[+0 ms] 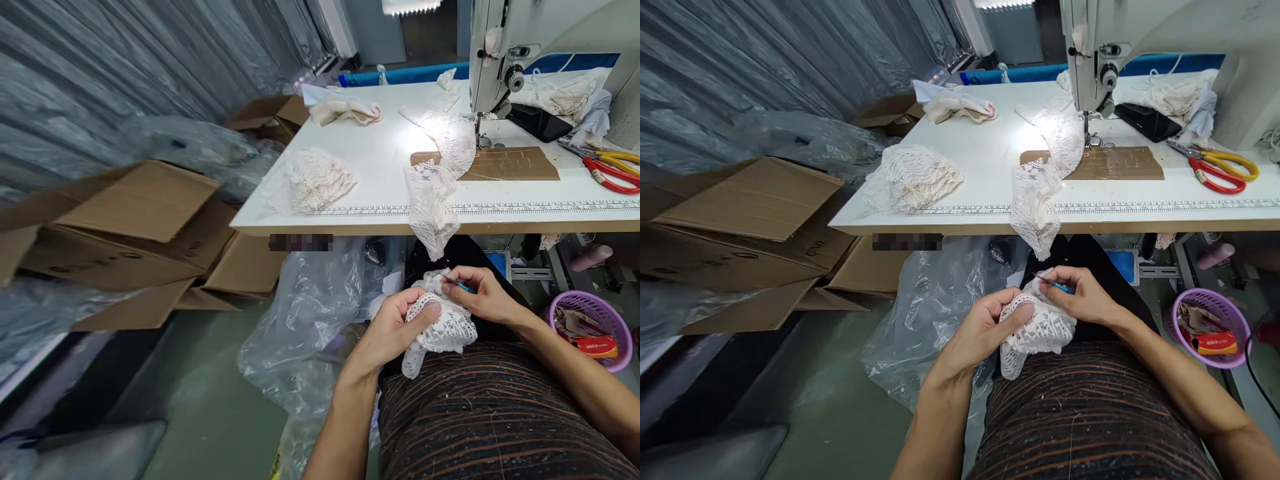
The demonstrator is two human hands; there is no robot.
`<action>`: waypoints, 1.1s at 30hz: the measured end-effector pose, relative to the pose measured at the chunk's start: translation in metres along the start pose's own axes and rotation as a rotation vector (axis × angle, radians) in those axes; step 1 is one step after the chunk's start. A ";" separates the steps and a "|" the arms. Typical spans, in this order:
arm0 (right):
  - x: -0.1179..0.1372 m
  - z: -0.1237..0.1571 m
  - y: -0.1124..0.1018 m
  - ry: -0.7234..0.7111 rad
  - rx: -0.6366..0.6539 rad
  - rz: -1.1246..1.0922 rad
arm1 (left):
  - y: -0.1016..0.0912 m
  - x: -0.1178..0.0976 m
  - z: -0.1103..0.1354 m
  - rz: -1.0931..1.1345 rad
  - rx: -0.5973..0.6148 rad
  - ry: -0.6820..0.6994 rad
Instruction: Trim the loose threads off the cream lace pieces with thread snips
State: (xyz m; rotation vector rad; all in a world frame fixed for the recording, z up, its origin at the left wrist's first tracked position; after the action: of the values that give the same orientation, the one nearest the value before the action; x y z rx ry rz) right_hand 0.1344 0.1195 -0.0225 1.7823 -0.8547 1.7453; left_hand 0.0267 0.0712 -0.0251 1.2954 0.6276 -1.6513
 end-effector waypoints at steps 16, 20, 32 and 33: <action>0.000 0.011 0.019 0.027 0.206 -0.069 | -0.032 -0.006 0.008 -0.369 -0.309 0.171; -0.001 0.013 0.013 0.045 0.175 -0.046 | -0.020 -0.024 0.009 -0.512 -0.219 0.334; 0.005 0.014 0.012 0.041 0.258 0.002 | -0.013 -0.026 -0.008 -0.429 0.120 0.449; 0.008 0.014 0.012 0.026 0.259 0.010 | -0.013 -0.024 -0.012 -0.384 0.160 0.452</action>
State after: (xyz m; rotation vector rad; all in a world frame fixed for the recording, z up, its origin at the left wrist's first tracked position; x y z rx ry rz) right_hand 0.1355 0.1005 -0.0166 1.9141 -0.6514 1.9555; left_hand 0.0219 0.0948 -0.0081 1.7729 1.0871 -1.7463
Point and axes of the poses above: each hand's wrist, its own z-axis away from the middle knuckle, its own y-axis out of the palm, x = y × z, the point moved 9 cm from there along -z, towards the middle knuckle, and after that the axes turned 12 degrees about x, right-handed, at the moved point
